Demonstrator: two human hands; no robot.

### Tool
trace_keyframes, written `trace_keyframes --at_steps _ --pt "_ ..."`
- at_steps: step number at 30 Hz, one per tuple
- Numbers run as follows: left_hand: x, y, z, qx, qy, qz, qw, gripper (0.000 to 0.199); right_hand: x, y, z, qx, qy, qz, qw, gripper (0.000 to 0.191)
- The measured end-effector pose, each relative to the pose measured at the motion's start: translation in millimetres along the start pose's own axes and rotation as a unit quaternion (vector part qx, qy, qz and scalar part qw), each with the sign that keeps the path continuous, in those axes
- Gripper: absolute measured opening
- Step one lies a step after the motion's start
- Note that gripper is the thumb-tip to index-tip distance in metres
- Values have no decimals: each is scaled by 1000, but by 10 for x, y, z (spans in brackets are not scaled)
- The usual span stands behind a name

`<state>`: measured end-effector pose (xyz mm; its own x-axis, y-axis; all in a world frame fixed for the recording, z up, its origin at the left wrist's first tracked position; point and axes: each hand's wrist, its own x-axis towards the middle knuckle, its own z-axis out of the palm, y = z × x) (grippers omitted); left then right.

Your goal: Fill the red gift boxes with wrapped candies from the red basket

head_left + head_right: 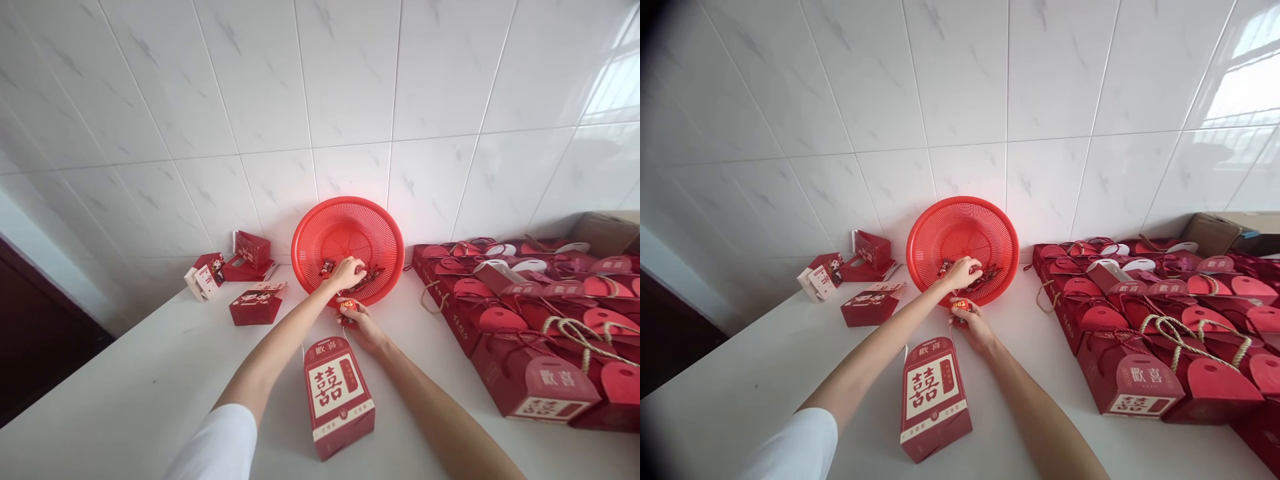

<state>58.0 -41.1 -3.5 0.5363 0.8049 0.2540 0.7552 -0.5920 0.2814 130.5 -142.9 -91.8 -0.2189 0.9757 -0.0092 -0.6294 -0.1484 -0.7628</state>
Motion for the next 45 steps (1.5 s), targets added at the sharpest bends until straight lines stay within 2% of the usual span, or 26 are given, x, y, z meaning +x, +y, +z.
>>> trace_keyframes --at_steps 5,8,19,25,30,33,35,38,41,42,45 --pt "-102 -29 -1 14 -33 9 999 22 20 12 -17 0 -11 1 1000 39" --pt "-110 -86 26 9 -25 -9 1000 11 23 13 -27 5 -13 5 1000 38" --pt "-65 -232 -58 -82 41 -52 994 14 7 -12 2 23 -12 3 1000 44" --pt "-133 -315 -117 -149 31 -63 986 22 1 -6 1 27 -5 0 1000 50" --pt "-197 -362 -108 -161 29 -61 985 28 16 8 -17 20 -9 2 1000 48" --pt "-167 -309 -107 -153 44 -42 986 33 16 9 -22 23 -15 0 1000 48" --pt "-110 -222 -98 -136 38 -5 990 32 7 3 -15 22 -17 0 1000 49" --pt "6 -41 -45 -89 -8 68 994 42 -8 -4 2 19 -15 2 1000 50" --pt "117 125 44 -43 -49 76 995 57 -12 1 14 15 -18 -5 1000 47" --pt "149 163 75 -35 -52 70 996 54 -10 4 17 14 -20 -8 1000 45" --pt "236 205 145 -40 -37 59 997 24 -2 6 20 13 -20 -10 1000 44"
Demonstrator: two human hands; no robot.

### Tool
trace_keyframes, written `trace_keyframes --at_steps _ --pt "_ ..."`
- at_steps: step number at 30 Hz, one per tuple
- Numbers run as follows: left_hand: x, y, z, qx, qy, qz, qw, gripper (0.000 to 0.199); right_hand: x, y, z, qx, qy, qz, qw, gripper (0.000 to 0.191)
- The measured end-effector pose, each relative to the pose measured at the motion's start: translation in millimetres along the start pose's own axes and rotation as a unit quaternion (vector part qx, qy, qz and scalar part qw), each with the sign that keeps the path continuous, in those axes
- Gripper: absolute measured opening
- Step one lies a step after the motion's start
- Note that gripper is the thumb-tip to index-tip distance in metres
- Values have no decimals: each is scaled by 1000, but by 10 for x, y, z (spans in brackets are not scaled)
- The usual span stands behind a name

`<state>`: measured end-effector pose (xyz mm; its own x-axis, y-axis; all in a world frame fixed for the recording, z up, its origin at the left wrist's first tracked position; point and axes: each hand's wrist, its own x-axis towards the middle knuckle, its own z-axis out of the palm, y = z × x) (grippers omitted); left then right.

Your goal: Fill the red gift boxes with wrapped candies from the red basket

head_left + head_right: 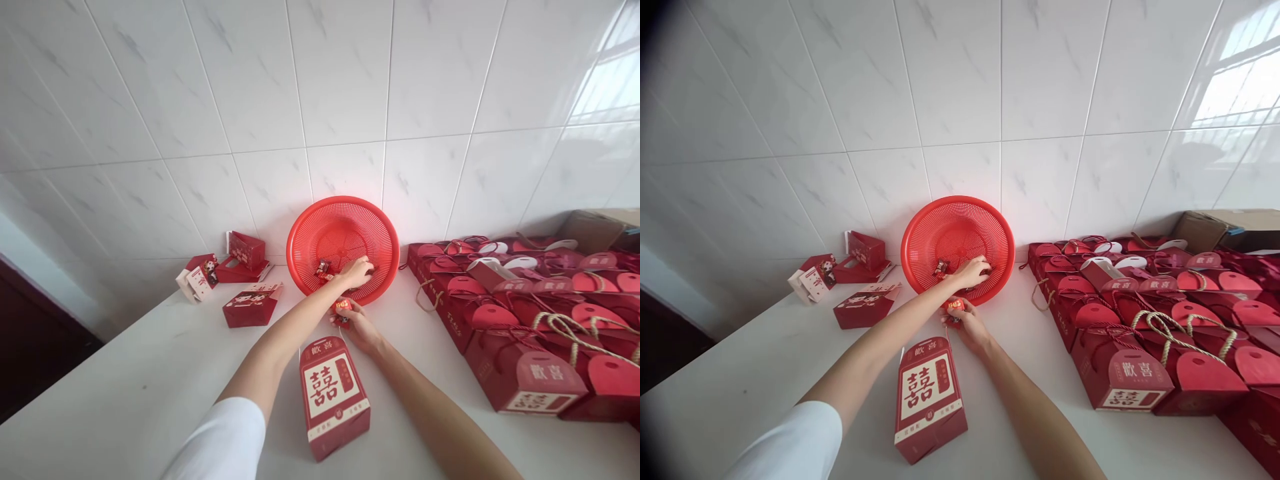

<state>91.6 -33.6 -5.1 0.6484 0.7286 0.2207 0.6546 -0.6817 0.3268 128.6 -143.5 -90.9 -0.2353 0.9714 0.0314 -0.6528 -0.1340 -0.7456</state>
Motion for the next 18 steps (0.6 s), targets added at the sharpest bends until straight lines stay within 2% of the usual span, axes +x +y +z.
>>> trace_keyframes --at_steps 2,7,18 --pt "46 -31 12 -16 20 -3 1000 19 6 -5 0 1 3 4 1000 45" --pt "48 -156 -75 -71 69 -19 995 25 25 -14 -21 8 6 13 1000 48" --pt "-332 -433 -293 -177 141 -58 972 20 24 -5 -55 23 -1 16 1000 40"
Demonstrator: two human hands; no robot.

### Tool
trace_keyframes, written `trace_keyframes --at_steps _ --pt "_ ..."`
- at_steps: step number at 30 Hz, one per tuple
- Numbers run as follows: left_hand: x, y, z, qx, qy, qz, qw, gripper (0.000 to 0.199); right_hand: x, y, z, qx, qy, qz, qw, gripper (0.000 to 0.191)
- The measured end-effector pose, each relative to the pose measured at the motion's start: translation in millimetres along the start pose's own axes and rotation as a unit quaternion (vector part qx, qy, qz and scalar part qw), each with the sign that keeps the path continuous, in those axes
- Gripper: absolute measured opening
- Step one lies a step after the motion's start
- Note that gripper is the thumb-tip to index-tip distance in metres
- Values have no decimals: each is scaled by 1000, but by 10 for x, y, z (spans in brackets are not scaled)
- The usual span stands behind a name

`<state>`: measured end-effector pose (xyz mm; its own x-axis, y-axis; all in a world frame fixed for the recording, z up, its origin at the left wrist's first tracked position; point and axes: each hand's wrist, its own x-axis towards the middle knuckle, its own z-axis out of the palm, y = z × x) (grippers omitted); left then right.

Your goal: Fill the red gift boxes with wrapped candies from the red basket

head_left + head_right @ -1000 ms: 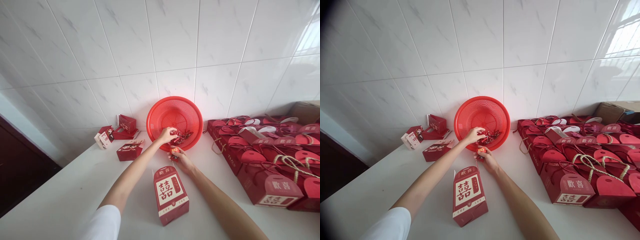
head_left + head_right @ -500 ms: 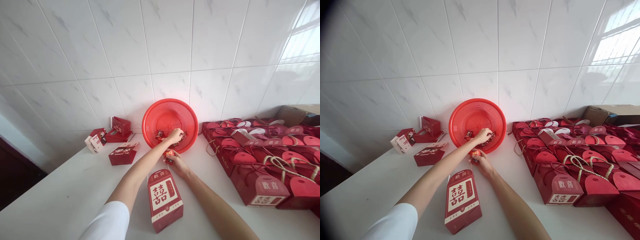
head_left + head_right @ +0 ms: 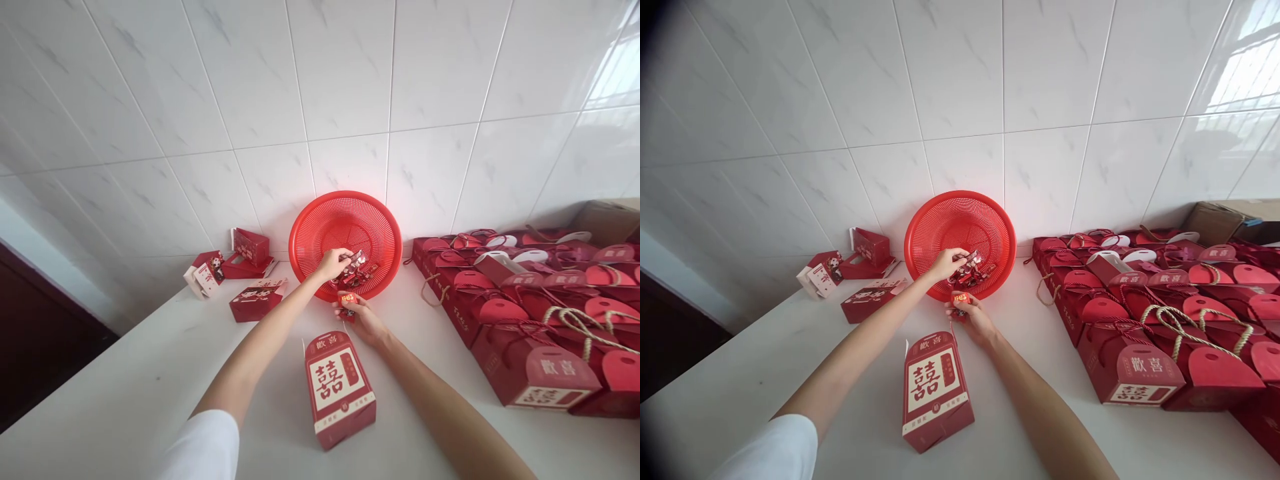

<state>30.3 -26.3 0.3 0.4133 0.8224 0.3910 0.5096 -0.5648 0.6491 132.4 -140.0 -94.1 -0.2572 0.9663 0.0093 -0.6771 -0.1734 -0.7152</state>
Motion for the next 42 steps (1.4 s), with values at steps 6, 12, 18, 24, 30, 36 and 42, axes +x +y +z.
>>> trace_keyframes --at_steps 6,12,18,24,30,36,42 --pt "-118 -110 -163 -47 48 -18 998 16 -6 -7 7 -1 -2 -2 1000 41" --pt "-291 -203 -249 -107 76 6 991 11 -29 -29 22 5 8 3 1000 41" --pt "-656 -238 -267 -160 20 26 987 20 -24 -20 6 -9 7 3 1000 37" --pt "-918 -174 -288 -156 -5 -21 988 20 -4 -28 -3 -11 6 17 1000 21" --pt "-1009 -69 -240 -169 1 -24 985 22 -9 -86 22 44 14 60 997 25" --pt "-1049 -152 -153 -134 -52 -21 989 37 -44 -106 80 26 11 62 998 27" --pt "-1087 -178 -134 -150 -88 -38 984 50 -82 -86 94 -23 -26 32 999 31"
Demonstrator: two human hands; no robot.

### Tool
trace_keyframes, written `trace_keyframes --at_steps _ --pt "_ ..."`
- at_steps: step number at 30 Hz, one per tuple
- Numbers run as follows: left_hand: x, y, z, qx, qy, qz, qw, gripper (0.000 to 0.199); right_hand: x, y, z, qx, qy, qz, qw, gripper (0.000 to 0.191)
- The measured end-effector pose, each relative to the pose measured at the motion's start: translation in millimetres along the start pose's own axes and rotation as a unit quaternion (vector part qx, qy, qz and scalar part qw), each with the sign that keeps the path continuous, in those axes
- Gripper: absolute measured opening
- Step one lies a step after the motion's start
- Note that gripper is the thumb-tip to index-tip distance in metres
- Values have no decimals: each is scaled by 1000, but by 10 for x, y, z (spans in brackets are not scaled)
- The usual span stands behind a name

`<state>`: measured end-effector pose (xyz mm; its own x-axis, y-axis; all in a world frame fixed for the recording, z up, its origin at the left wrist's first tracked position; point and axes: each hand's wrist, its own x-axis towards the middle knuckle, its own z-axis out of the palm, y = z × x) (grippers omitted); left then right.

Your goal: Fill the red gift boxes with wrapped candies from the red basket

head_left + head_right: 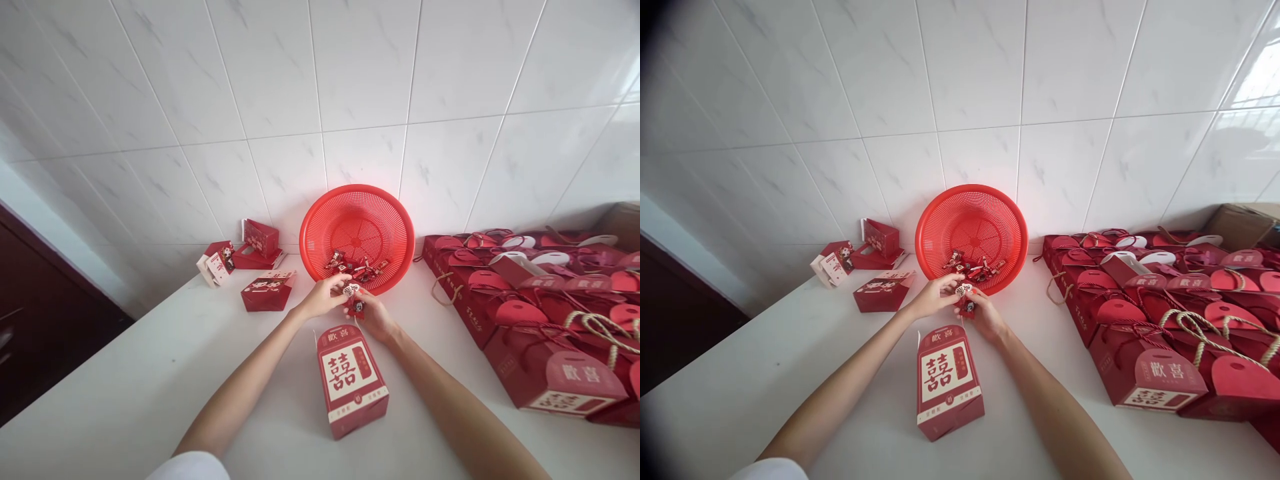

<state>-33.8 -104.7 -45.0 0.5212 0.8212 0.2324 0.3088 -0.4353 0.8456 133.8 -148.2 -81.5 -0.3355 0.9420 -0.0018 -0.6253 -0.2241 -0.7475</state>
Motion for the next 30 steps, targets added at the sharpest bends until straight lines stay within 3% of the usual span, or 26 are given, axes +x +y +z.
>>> trace_keyframes --at_steps 4,10,16,19,22,26,30 --pt "-23 62 -13 -3 -23 -11 1000 52 -4 17 0 -17 -10 -9 1000 33" --pt "-37 90 -21 5 13 -14 1000 53 6 58 -11 -29 29 -29 999 41" --pt "-65 39 -17 -8 -44 -34 998 53 -31 69 21 -55 46 -44 996 41" --pt "-99 -2 -16 -32 -51 -30 998 64 -53 70 33 -56 43 -44 997 38" --pt "-172 -47 39 -87 -20 -27 996 70 -63 82 30 -57 45 -53 996 38" --pt "-286 -117 203 -131 58 -27 989 51 -75 107 25 -73 43 -72 994 40" --pt "-341 -151 316 -118 59 -33 991 38 -83 142 32 -85 43 -91 991 42"
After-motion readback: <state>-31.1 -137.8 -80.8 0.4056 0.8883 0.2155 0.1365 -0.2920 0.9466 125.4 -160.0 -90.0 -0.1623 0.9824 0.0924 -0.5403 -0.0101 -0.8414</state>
